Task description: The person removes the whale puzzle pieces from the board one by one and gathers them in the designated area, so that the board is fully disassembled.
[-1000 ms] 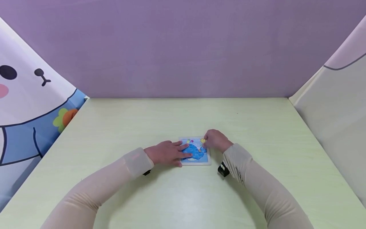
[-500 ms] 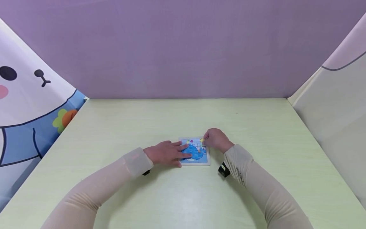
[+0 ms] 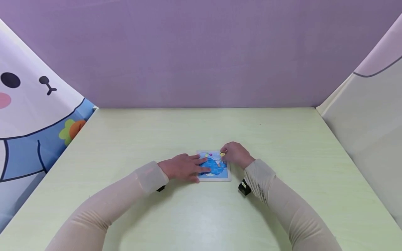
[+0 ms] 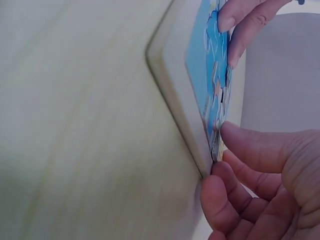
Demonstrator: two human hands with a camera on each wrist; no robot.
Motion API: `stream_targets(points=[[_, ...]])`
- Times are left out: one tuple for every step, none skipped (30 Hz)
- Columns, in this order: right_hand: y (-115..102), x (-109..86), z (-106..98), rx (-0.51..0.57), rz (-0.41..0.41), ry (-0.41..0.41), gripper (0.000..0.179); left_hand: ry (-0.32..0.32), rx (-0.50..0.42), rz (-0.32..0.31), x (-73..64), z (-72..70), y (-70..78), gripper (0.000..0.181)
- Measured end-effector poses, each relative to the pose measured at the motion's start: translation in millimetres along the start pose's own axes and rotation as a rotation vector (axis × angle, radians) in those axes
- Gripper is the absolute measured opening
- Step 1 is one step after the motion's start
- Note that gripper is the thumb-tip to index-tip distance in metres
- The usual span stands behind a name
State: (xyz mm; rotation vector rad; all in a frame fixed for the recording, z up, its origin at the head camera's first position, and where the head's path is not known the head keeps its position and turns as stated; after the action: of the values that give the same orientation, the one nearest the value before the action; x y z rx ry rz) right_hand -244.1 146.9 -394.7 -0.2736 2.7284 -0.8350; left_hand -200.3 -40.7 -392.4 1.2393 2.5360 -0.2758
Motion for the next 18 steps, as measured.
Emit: stream_targets(points=[[0.1, -0.4, -0.1, 0.0, 0.004, 0.001, 0.032, 0.001, -0.002, 0.0, 0.1, 0.0, 0.2, 0.059], [-0.2, -0.7, -0.1, 0.0, 0.006, 0.001, 0.032, 0.001, -0.004, 0.0, 0.3, 0.1, 0.4, 0.059], [-0.4, -1.1, -0.3, 0.002, 0.007, -0.001, 0.031, 0.001, -0.006, 0.0, 0.3, 0.0, 0.8, 0.059], [-0.8, -1.2, -0.3, 0.003, 0.006, -0.002, 0.031, 0.001, -0.007, 0.0, 0.2, -0.1, 1.0, 0.059], [-1.0, -1.2, -0.2, 0.004, 0.004, -0.004, 0.03, 0.0, -0.008, 0.0, 0.1, -0.1, 1.2, 0.059], [-1.0, -1.5, -0.2, 0.006, 0.002, -0.006, 0.03, -0.001, -0.009, 0.0, 0.0, -0.3, 1.4, 0.059], [-0.9, -1.8, -0.1, 0.01, 0.003, -0.007, 0.029, -0.001, -0.009, -0.001, -0.1, -0.5, 1.6, 0.059], [-0.9, -1.8, -0.1, 0.013, 0.002, -0.009, 0.028, -0.001, -0.008, -0.001, -0.2, -0.7, 1.7, 0.059], [-1.0, -1.9, -0.3, 0.015, 0.0, -0.009, 0.028, -0.001, -0.006, 0.001, -0.2, -0.9, 1.9, 0.059], [-0.9, -1.9, -0.5, 0.016, -0.002, -0.007, 0.027, 0.001, -0.003, 0.002, -0.2, -1.2, 2.1, 0.059], [-1.0, -2.0, -0.9, 0.019, -0.005, -0.005, 0.026, 0.004, 0.001, 0.003, -0.2, -1.4, 2.1, 0.059], [-1.2, -2.0, -1.3, 0.019, -0.011, -0.002, 0.025, 0.009, -0.004, 0.003, -0.3, -2.0, 2.2, 0.059], [-1.3, -1.7, -1.7, 0.019, -0.016, 0.001, 0.024, 0.015, -0.01, 0.004, -0.5, -2.5, 2.2, 0.058], [-1.5, -1.3, -2.1, 0.019, -0.022, 0.005, 0.023, 0.02, -0.018, 0.006, -0.9, -3.3, 2.5, 0.058], [-1.5, -1.1, -2.5, 0.019, -0.025, 0.009, 0.021, 0.027, -0.029, 0.009, -1.5, -4.0, 2.5, 0.058], [-1.7, -1.1, -2.8, 0.02, -0.027, 0.011, 0.02, 0.034, -0.04, 0.011, -2.0, -4.8, 2.5, 0.058], [-1.8, -0.9, -3.0, 0.02, -0.029, 0.012, 0.02, 0.04, -0.053, 0.013, -2.6, -5.6, 2.7, 0.058], [-1.9, -0.8, -3.1, 0.022, -0.032, 0.012, 0.019, 0.045, -0.065, 0.014, -3.2, -6.5, 2.9, 0.058]])
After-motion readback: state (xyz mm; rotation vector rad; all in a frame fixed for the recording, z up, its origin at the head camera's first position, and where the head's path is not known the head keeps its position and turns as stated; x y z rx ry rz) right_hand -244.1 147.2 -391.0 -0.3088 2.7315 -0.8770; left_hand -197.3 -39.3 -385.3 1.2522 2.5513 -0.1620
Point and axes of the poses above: each hand's wrist, its own x-axis towards the middle knuckle, its own z-axis out of the palm, y = z × x, the point moved 3 cm from there along x, towards the middle knuckle, and after that the axes turned 6 degrees about y, right-handed, at the moved point
